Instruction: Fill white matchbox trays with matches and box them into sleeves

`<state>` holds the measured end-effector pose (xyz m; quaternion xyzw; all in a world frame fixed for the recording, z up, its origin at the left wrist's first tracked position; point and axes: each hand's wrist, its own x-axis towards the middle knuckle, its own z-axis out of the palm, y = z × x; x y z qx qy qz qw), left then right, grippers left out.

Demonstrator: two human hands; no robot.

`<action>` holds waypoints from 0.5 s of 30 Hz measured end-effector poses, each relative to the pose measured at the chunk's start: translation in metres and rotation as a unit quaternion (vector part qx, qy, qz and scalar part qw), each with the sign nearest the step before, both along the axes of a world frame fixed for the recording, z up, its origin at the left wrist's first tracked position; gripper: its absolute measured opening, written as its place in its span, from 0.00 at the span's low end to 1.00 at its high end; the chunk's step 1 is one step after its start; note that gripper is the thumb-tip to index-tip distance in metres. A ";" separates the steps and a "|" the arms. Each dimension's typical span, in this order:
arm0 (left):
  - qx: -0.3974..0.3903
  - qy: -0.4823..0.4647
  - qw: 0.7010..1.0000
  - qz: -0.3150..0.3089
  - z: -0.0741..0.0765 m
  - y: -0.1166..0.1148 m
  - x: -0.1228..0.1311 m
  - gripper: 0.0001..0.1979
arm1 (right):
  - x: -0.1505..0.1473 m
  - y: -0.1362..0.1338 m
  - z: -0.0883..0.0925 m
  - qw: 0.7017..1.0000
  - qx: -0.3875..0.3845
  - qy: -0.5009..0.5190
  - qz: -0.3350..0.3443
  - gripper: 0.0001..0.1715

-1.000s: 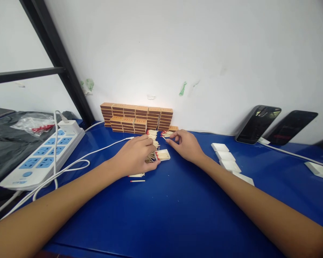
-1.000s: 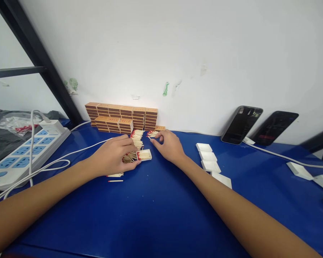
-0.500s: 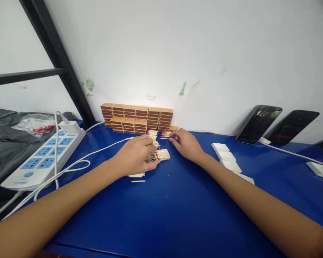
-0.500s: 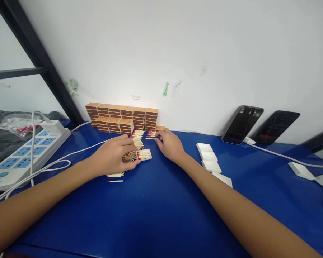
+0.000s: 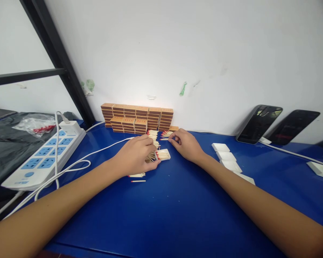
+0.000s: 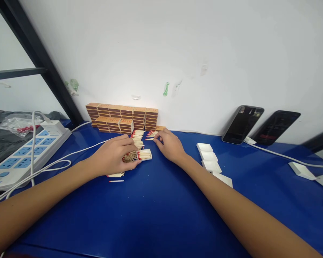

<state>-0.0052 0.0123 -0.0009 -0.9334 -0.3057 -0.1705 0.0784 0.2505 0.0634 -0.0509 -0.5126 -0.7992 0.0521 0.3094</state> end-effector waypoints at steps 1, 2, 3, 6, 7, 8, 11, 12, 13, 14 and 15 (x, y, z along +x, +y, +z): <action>-0.001 -0.001 1.000 0.000 0.000 0.000 0.000 0.16 | 0.000 0.000 0.000 1.000 -0.005 -0.002 -0.005 0.03; -0.002 -0.002 1.000 -0.001 -0.001 0.000 0.000 0.16 | 0.000 0.000 0.000 1.000 -0.010 -0.002 -0.010 0.03; -0.003 -0.004 1.000 -0.002 -0.001 0.001 0.000 0.16 | 0.000 0.000 0.000 1.000 -0.013 -0.003 -0.012 0.03; -0.005 -0.005 1.000 -0.002 -0.001 0.001 0.000 0.16 | 0.000 0.000 0.000 1.000 -0.019 0.000 -0.012 0.04; -0.005 -0.004 1.000 -0.001 -0.001 0.001 0.000 0.16 | -0.001 0.000 0.000 1.000 -0.022 0.003 -0.011 0.04; -0.004 -0.002 1.000 0.001 -0.001 0.001 0.000 0.16 | -0.001 -0.001 0.000 1.000 -0.026 0.005 -0.010 0.04; -0.001 0.002 1.000 0.003 0.000 0.000 0.000 0.16 | 0.001 -0.002 0.003 0.999 -0.037 0.007 -0.006 0.04; -0.001 0.003 1.000 0.004 0.000 0.000 -0.001 0.16 | 0.002 -0.003 0.004 0.999 -0.041 0.005 -0.004 0.04; -0.002 0.004 1.000 0.005 0.000 0.000 -0.001 0.16 | 0.003 -0.004 0.005 0.999 -0.047 0.002 -0.005 0.04; -0.002 0.004 1.000 0.005 0.000 0.000 -0.001 0.17 | 0.005 -0.004 0.007 0.999 -0.054 -0.002 -0.007 0.04; -0.003 0.004 1.000 0.005 0.000 0.000 -0.001 0.17 | 0.006 -0.005 0.008 0.998 -0.063 -0.007 -0.011 0.05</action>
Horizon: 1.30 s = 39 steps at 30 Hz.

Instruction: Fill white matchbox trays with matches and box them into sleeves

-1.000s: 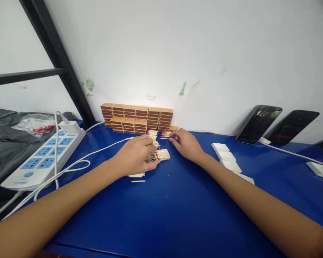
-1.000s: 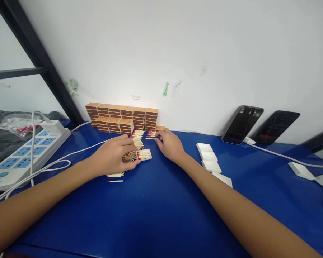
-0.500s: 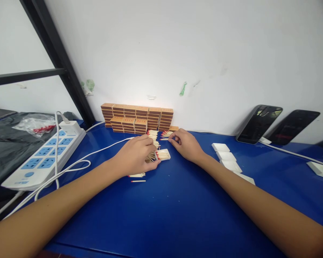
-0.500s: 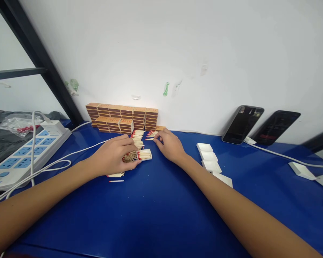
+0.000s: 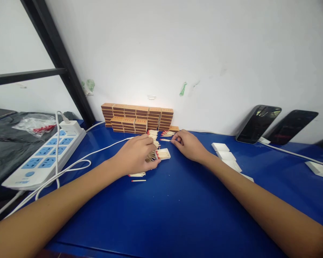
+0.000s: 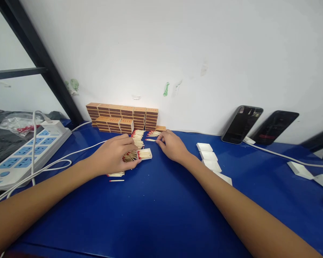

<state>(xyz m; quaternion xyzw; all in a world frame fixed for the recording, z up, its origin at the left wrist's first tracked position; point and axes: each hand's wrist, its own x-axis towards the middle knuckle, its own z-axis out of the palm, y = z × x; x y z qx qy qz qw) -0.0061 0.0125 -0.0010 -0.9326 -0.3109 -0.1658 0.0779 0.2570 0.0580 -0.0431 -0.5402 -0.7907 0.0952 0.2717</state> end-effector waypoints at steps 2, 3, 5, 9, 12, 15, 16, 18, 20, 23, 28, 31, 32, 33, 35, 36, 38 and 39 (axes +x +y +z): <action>0.000 -0.002 1.000 -0.003 0.000 0.000 0.000 0.17 | 0.002 -0.002 0.002 1.000 -0.013 -0.010 -0.008 0.06; 0.000 -0.003 1.000 -0.004 0.000 0.000 0.000 0.16 | 0.003 -0.002 0.002 1.000 -0.013 -0.014 -0.011 0.07; 0.001 -0.004 1.000 -0.005 0.000 0.000 0.000 0.16 | 0.003 -0.003 0.001 1.000 -0.002 -0.017 -0.017 0.07; -0.001 -0.005 1.000 -0.010 -0.001 0.000 0.001 0.17 | -0.001 0.000 -0.001 1.000 0.019 -0.011 -0.017 0.08; -0.004 -0.006 1.000 -0.014 -0.002 0.001 0.000 0.17 | -0.004 0.002 -0.001 1.000 0.015 -0.009 -0.017 0.09; -0.004 -0.005 1.000 -0.014 -0.002 0.001 0.001 0.16 | -0.006 0.003 -0.002 0.999 0.018 -0.015 -0.036 0.08; -0.004 -0.005 1.000 -0.015 -0.002 0.001 0.001 0.16 | -0.007 0.003 -0.002 0.999 0.024 -0.013 -0.040 0.07; -0.005 -0.004 1.000 -0.014 -0.001 0.001 0.001 0.16 | -0.007 0.002 -0.003 0.999 0.041 0.001 -0.033 0.07; -0.004 -0.005 1.000 -0.013 0.000 0.000 0.001 0.16 | -0.008 0.001 -0.005 0.998 0.055 0.020 -0.011 0.07; 0.002 -0.002 1.000 -0.010 0.000 0.000 0.001 0.16 | -0.009 0.000 -0.005 0.998 0.051 0.024 0.008 0.07; 0.002 0.000 1.000 -0.007 0.000 0.000 0.001 0.16 | -0.011 0.002 -0.004 1.000 0.006 0.003 0.002 0.08; 0.002 0.003 1.000 -0.003 0.000 0.000 0.001 0.17 | -0.008 0.002 0.001 0.999 -0.020 0.022 0.017 0.09; 0.004 0.002 1.000 -0.002 0.000 0.000 0.001 0.16 | -0.007 0.000 0.004 0.999 -0.028 0.035 0.023 0.09; 0.008 0.001 1.000 -0.001 0.000 0.001 0.001 0.16 | -0.006 -0.002 0.009 0.998 -0.035 0.047 0.034 0.09; 0.017 -0.002 1.000 0.001 0.000 0.002 0.000 0.15 | -0.004 -0.008 0.020 0.995 -0.046 0.057 0.067 0.09; 0.021 -0.004 1.000 0.001 -0.001 0.002 0.000 0.15 | -0.004 -0.012 0.025 0.994 -0.050 0.051 0.086 0.09; 0.027 -0.010 1.000 0.000 -0.001 0.003 -0.001 0.15 | -0.007 -0.021 0.035 0.991 -0.057 0.026 0.121 0.09; 0.027 -0.012 1.000 -0.002 -0.001 0.003 -0.001 0.15 | -0.009 -0.025 0.038 0.989 -0.058 0.013 0.132 0.09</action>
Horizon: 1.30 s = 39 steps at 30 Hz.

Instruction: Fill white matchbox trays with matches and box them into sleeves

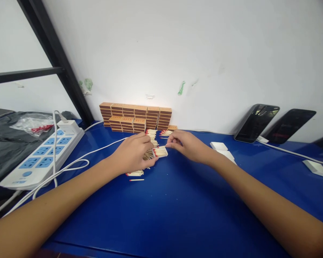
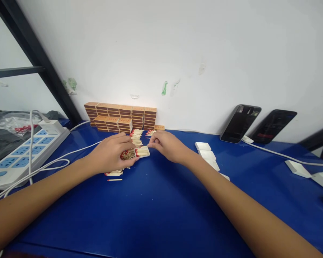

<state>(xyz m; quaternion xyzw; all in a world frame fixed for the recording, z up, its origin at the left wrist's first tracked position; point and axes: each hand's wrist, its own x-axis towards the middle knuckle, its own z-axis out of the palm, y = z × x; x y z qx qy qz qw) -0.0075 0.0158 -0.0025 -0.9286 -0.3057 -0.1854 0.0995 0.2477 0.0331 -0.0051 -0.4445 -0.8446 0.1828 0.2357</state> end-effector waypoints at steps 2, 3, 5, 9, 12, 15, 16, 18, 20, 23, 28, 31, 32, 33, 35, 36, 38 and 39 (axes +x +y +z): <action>-0.004 0.000 1.000 0.000 0.000 0.000 0.000 0.15 | -0.005 -0.006 0.002 1.000 0.006 -0.015 0.018 0.08; -0.006 0.002 1.000 0.002 0.001 -0.001 0.000 0.14 | -0.008 -0.008 0.002 0.999 0.007 -0.015 0.028 0.08; -0.009 0.005 1.000 0.002 0.002 -0.001 0.001 0.14 | -0.009 -0.006 -0.003 0.999 0.009 0.010 0.034 0.08; -0.014 0.005 1.000 0.001 0.003 -0.003 0.002 0.14 | 0.001 0.010 -0.019 0.994 0.061 0.070 -0.062 0.08; -0.013 0.000 1.000 -0.003 0.002 -0.003 0.002 0.15 | 0.010 0.023 -0.032 0.989 0.084 0.057 -0.111 0.07; -0.012 0.001 1.000 -0.003 0.001 -0.003 0.002 0.16 | 0.011 0.028 -0.038 0.990 0.085 0.037 -0.106 0.14; -0.013 0.000 1.000 -0.003 0.001 -0.003 0.002 0.16 | 0.010 0.029 -0.039 0.990 0.088 0.029 -0.102 0.15; -0.015 -0.004 1.000 -0.004 0.001 -0.002 0.001 0.16 | 0.007 0.028 -0.040 0.990 0.095 0.015 -0.099 0.15; -0.017 -0.006 1.000 -0.002 0.001 -0.002 0.001 0.16 | 0.005 0.026 -0.040 0.990 0.101 0.009 -0.102 0.15; -0.016 -0.001 1.000 0.000 0.001 -0.002 0.001 0.16 | 0.005 0.025 -0.041 0.988 0.114 0.010 -0.103 0.13; -0.014 0.006 1.000 0.000 0.002 -0.003 0.001 0.16 | 0.006 0.026 -0.042 0.990 0.112 0.012 -0.087 0.09; -0.017 0.002 1.000 0.001 0.002 -0.003 0.001 0.16 | 0.006 0.026 -0.042 0.990 0.112 0.014 -0.090 0.07; -0.019 0.003 1.000 0.002 0.001 -0.003 0.001 0.16 | 0.006 0.026 -0.042 0.989 0.112 0.014 -0.092 0.07; -0.021 0.003 1.000 0.003 0.001 -0.003 0.001 0.16 | 0.006 0.025 -0.042 0.989 0.113 0.014 -0.094 0.06; -0.021 0.005 1.000 0.003 0.001 -0.003 0.001 0.16 | 0.006 0.025 -0.043 0.988 0.115 0.014 -0.100 0.05; -0.021 0.005 1.000 0.002 0.002 -0.002 0.001 0.16 | 0.006 0.025 -0.043 0.988 0.115 0.014 -0.104 0.05; -0.017 0.006 1.000 0.001 0.002 -0.002 0.001 0.16 | 0.007 0.025 -0.043 0.987 0.113 0.014 -0.110 0.04; -0.016 0.007 1.000 0.001 0.002 -0.002 0.002 0.17 | 0.006 0.025 -0.043 0.987 0.111 0.014 -0.112 0.04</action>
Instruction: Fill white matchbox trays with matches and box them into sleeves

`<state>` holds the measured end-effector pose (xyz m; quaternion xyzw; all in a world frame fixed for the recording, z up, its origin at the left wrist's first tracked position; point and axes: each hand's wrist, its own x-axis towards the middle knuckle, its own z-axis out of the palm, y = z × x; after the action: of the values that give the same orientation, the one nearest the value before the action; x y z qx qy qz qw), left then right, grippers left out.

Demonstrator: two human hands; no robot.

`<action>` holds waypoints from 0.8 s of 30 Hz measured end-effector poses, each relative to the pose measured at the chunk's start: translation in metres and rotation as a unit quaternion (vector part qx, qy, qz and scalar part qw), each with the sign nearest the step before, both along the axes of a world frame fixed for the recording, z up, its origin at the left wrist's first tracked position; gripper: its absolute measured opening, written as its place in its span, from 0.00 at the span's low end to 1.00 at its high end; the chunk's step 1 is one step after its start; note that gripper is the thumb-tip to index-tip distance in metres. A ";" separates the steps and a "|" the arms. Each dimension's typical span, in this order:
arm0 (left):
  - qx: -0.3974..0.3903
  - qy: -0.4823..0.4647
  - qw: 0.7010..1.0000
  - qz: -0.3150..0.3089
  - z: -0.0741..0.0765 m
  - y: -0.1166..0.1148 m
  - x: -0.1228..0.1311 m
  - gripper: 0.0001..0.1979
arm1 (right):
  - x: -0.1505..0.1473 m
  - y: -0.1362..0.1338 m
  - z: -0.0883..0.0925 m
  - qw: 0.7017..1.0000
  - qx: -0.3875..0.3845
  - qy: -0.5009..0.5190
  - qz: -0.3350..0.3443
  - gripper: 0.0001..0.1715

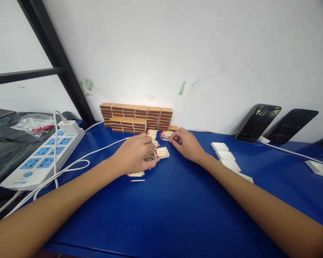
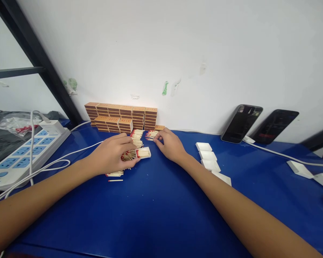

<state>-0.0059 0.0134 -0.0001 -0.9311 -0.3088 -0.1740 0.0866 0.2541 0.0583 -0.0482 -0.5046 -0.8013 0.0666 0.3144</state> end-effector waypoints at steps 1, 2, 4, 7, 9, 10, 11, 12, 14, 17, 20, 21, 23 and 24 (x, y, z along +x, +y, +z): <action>0.000 0.000 1.000 0.001 0.000 0.000 0.000 0.17 | 0.000 0.000 0.000 1.000 -0.004 0.002 -0.001 0.04; -0.002 0.001 1.000 0.003 0.001 0.000 0.000 0.16 | 0.000 0.000 0.000 1.000 -0.007 0.006 0.000 0.05; -0.005 0.003 1.000 0.005 0.001 -0.001 0.001 0.16 | 0.000 -0.001 0.000 1.000 -0.009 0.015 0.005 0.04; -0.005 0.005 1.000 0.004 0.001 -0.001 0.001 0.17 | 0.000 -0.001 -0.001 1.000 0.002 0.020 0.014 0.02; -0.001 0.002 1.000 0.001 0.001 -0.001 0.001 0.16 | 0.001 -0.001 -0.001 1.000 0.006 0.013 0.011 0.02; 0.001 -0.001 1.000 0.000 0.001 -0.001 0.001 0.16 | 0.001 -0.001 -0.001 1.000 0.004 0.009 0.008 0.02; 0.003 -0.003 1.000 0.000 0.001 -0.001 0.001 0.16 | 0.001 -0.001 -0.001 1.000 0.002 0.006 0.007 0.03; 0.003 -0.005 1.000 0.000 0.001 -0.001 0.000 0.16 | 0.001 -0.001 -0.001 1.000 -0.002 0.005 0.006 0.03; 0.002 -0.006 1.000 0.000 0.001 -0.001 0.000 0.16 | 0.001 -0.001 -0.001 1.000 -0.009 0.008 0.007 0.04; 0.002 -0.001 1.000 -0.001 0.000 0.000 0.000 0.16 | 0.000 -0.002 -0.002 0.999 -0.016 0.024 0.022 0.04; 0.006 0.001 1.000 -0.002 0.000 0.000 0.000 0.17 | -0.001 -0.004 -0.001 0.999 -0.003 0.029 0.036 0.03; 0.007 0.000 1.000 -0.002 0.000 0.000 0.000 0.16 | -0.001 -0.004 -0.001 0.999 0.001 0.026 0.033 0.03; 0.007 -0.002 1.000 -0.003 -0.001 0.000 0.000 0.16 | -0.002 -0.004 0.000 1.000 0.001 0.017 0.024 0.03; 0.007 -0.002 1.000 -0.002 -0.001 0.000 0.000 0.16 | -0.003 -0.004 0.000 1.000 -0.004 0.013 0.018 0.03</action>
<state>-0.0060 0.0132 -0.0009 -0.9309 -0.3055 -0.1783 0.0916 0.2511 0.0547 -0.0480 -0.4910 -0.8057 0.0820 0.3210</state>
